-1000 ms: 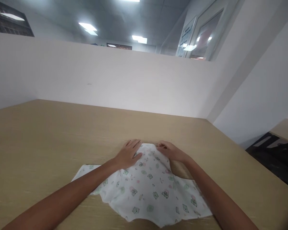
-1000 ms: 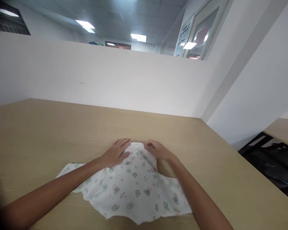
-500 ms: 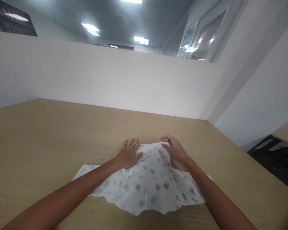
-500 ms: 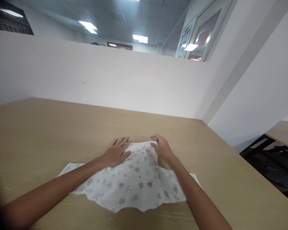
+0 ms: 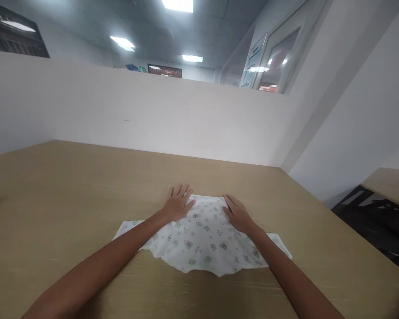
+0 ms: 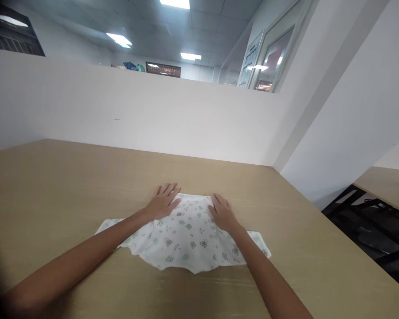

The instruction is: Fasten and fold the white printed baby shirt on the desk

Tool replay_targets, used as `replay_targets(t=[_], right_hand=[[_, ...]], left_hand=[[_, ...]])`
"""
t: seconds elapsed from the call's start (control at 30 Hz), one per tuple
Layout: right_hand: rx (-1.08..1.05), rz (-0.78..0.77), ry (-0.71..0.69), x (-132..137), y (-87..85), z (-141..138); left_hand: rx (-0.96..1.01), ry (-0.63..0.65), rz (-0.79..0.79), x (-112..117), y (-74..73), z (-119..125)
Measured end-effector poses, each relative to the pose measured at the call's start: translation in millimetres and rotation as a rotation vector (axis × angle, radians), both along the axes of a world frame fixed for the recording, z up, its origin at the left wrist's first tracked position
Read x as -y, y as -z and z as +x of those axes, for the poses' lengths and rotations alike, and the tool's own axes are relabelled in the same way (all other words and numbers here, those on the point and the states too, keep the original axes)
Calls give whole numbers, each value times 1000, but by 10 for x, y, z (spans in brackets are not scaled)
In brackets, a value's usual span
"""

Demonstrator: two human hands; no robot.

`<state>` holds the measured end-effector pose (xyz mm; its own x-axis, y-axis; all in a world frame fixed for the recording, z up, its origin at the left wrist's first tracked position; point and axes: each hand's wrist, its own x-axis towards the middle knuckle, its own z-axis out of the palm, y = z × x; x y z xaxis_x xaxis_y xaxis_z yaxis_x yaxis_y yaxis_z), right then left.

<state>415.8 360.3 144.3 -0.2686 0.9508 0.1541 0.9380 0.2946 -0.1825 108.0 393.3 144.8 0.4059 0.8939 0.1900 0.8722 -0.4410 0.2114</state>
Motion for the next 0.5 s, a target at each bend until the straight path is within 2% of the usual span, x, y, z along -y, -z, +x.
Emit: replay_targets(t=[0.07, 0.17, 0.3, 0.4, 0.5], right_hand=[[6, 81, 21, 53, -52, 25], [-40, 173, -6, 220, -132, 144], [-95, 174, 4, 487, -77, 426], [-78, 150, 26, 576, 38, 611], [-67, 134, 24, 581, 97, 714]], left_hand=[[25, -14, 51, 62, -72, -84], [63, 36, 90, 302, -153, -374], [19, 143, 116, 657, -84, -849], [-12, 78, 132, 747, 24, -1051], [-33, -16, 148, 734, 35, -1163]])
